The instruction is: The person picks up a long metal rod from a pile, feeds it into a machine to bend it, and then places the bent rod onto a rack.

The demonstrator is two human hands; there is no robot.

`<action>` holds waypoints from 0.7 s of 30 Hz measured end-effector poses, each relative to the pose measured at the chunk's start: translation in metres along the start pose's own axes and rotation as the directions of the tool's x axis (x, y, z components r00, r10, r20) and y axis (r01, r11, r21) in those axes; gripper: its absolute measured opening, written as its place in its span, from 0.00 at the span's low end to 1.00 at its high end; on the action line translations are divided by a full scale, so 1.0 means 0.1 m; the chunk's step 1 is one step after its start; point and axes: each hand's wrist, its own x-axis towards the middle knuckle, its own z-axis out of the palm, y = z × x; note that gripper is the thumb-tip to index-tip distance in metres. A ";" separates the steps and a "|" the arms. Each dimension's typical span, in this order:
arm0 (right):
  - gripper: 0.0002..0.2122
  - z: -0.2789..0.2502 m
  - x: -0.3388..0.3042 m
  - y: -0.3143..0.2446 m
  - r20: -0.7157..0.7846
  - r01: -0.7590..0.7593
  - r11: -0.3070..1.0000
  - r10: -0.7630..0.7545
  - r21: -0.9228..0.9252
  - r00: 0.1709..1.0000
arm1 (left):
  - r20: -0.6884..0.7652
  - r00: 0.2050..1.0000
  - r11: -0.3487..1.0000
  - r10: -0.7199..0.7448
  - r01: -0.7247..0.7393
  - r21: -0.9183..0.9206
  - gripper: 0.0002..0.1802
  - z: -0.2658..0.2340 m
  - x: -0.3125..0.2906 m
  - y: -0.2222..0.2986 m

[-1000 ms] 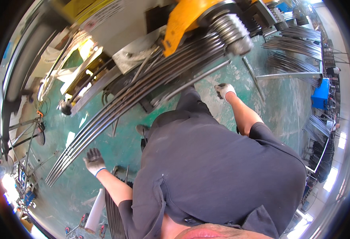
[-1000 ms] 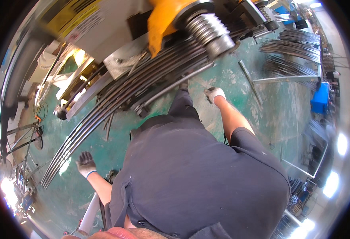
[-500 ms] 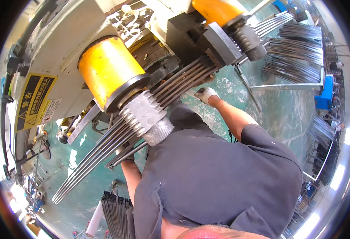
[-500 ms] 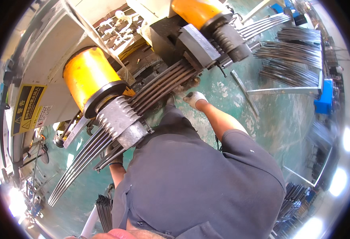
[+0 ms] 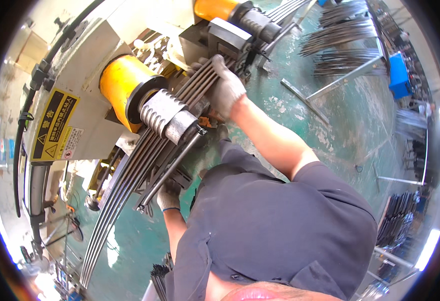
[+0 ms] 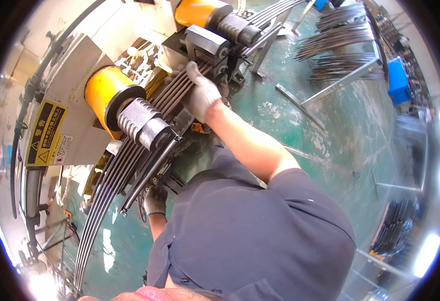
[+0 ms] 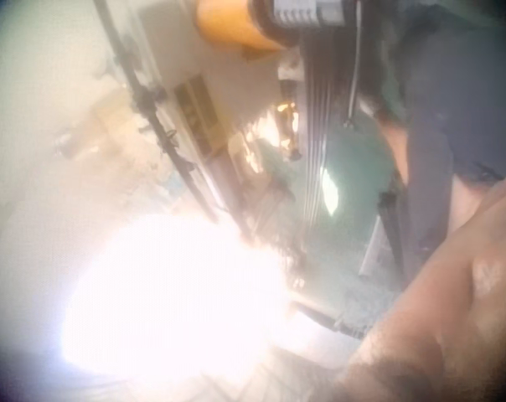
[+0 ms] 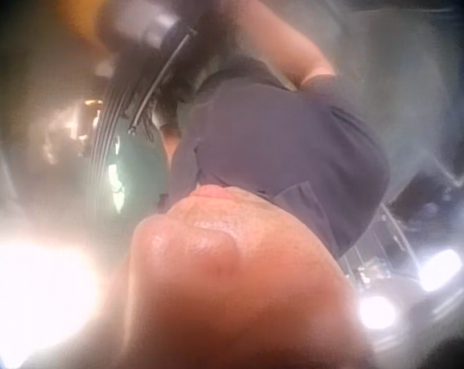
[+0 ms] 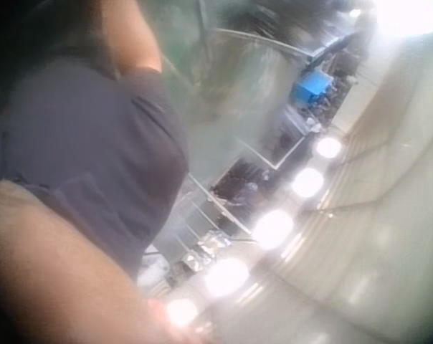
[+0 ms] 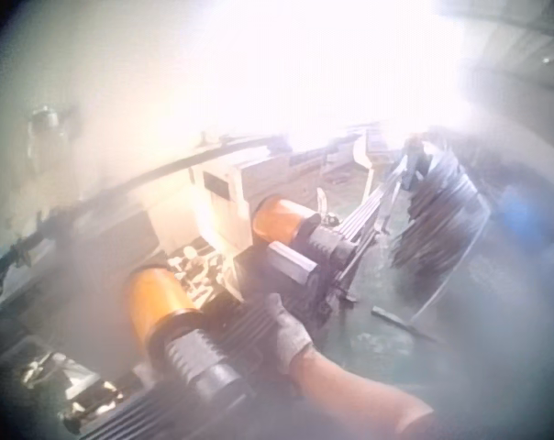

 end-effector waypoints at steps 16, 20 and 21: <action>0.10 0.44 0.01 -0.07 -0.037 -0.104 0.884 0.135 0.455 0.990 | -0.303 0.692 0.755 0.655 -0.587 0.293 0.16 1.55 -1.31 0.13; 0.11 0.45 -0.01 -0.06 -0.049 -0.137 0.875 0.179 0.464 0.983 | -0.367 0.492 0.608 0.790 -0.706 0.362 0.24 2.18 -1.39 0.15; 0.11 0.45 -0.01 -0.09 -0.058 -0.135 0.877 0.182 0.461 0.982 | -0.368 0.426 0.552 0.827 -0.739 0.386 0.28 2.54 -1.35 0.11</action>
